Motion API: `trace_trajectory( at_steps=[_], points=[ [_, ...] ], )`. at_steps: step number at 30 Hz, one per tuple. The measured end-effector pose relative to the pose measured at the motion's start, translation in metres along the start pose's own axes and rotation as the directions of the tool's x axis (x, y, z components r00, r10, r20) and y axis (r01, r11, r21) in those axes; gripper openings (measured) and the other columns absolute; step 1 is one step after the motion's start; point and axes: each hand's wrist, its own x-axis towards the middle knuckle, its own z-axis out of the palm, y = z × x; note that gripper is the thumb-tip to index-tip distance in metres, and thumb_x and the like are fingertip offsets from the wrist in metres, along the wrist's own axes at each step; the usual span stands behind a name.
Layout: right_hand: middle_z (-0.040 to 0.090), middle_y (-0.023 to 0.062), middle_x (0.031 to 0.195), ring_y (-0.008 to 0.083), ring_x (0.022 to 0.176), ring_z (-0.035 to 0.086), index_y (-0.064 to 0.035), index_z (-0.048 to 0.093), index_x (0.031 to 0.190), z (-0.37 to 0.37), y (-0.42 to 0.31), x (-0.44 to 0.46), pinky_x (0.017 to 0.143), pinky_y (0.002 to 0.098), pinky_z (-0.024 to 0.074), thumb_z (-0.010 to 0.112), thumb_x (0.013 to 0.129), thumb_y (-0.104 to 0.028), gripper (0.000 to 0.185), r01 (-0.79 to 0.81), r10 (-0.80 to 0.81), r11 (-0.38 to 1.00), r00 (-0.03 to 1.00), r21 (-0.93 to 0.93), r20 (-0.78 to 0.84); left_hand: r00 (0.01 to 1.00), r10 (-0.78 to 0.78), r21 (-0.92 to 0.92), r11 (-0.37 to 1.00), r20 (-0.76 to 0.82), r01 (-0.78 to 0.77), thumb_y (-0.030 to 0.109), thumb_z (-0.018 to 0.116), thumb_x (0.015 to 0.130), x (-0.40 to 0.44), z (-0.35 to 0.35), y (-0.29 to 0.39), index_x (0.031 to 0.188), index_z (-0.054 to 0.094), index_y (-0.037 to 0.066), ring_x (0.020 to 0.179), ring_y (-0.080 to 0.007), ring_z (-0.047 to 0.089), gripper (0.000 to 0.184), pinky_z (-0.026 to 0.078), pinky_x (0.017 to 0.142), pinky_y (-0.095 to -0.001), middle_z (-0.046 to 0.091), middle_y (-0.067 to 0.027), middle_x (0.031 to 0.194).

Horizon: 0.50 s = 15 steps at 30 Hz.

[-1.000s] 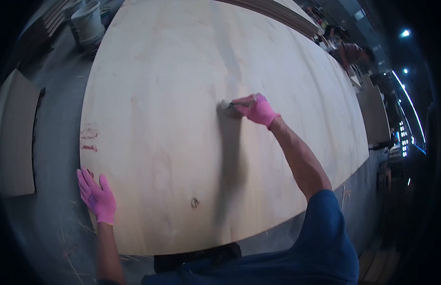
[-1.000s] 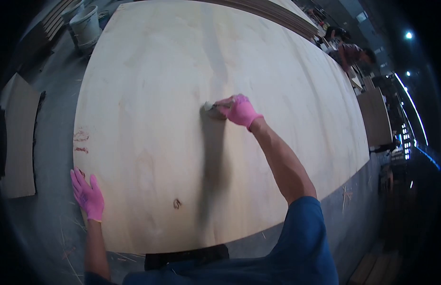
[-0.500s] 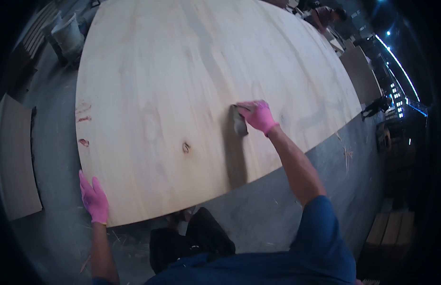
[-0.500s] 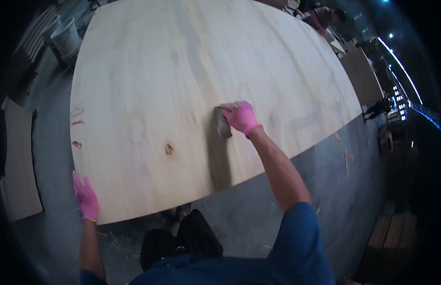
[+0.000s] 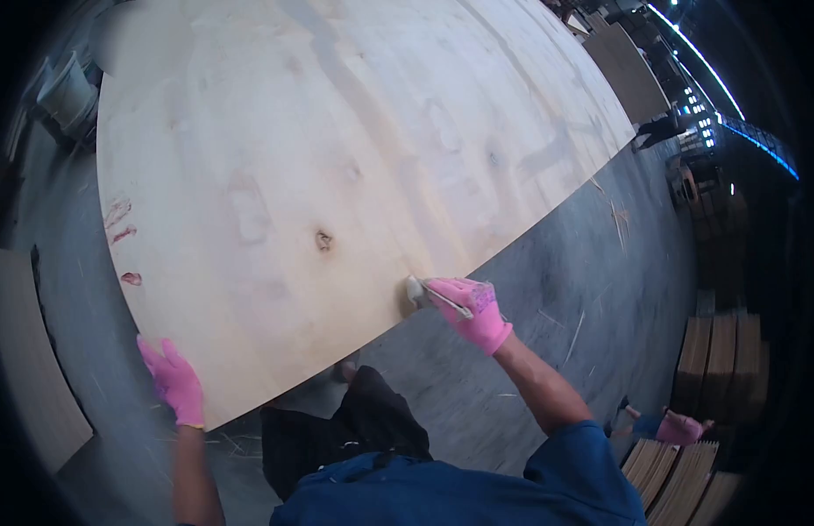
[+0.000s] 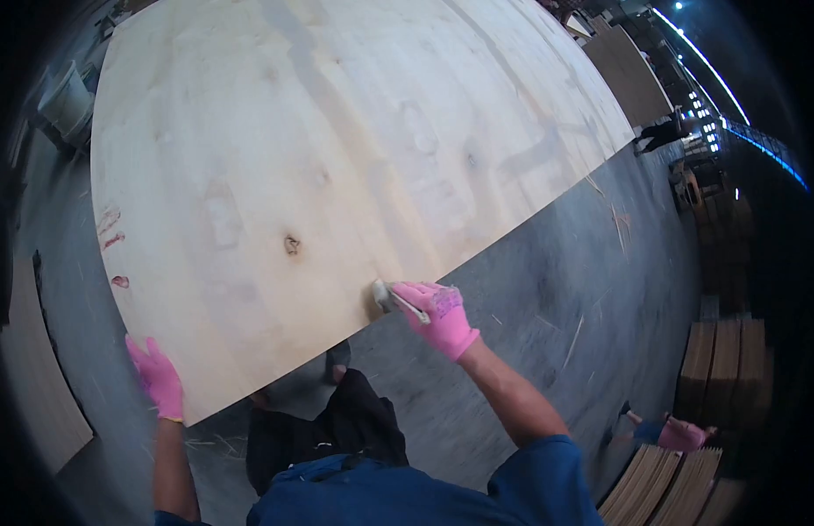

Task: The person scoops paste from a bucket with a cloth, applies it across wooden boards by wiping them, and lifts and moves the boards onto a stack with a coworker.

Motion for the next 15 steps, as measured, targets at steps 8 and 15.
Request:
trace_trajectory(
  at_steps=[8, 15],
  points=[
    [0.075, 0.0086, 0.097, 0.0133, 0.086, 0.071, 0.0028, 0.071, 0.115, 0.069, -0.111, 0.098, 0.071, 0.0316, 0.0562, 0.068, 0.092, -0.017, 0.030, -0.305, 0.539, 0.351, 0.839, 0.885, 0.075, 0.939, 0.279, -0.393, 0.901, 0.201, -0.183, 0.019, 0.050, 0.103, 0.007, -0.034, -0.039, 0.156, 0.022, -0.006, 0.138, -0.0411, 0.044, 0.065, 0.035, 0.115, -0.0440, 0.037, -0.0287, 0.154],
    [0.075, 0.0187, 0.092, 0.0270, 0.087, 0.073, 0.0066, 0.072, 0.107, 0.078, -0.061, 0.162, 0.077, 0.0385, 0.0563, 0.069, 0.091, -0.024, 0.034, -0.569, 0.625, 0.764, 0.769, 0.302, -0.133, 0.877, 0.002, -0.413, 0.883, 0.481, 0.224, 0.012, 0.046, 0.104, -0.002, -0.103, -0.227, 0.152, 0.034, -0.005, 0.134, -0.0301, 0.050, 0.052, 0.039, 0.111, -0.0357, 0.050, -0.0227, 0.146]
  ],
)
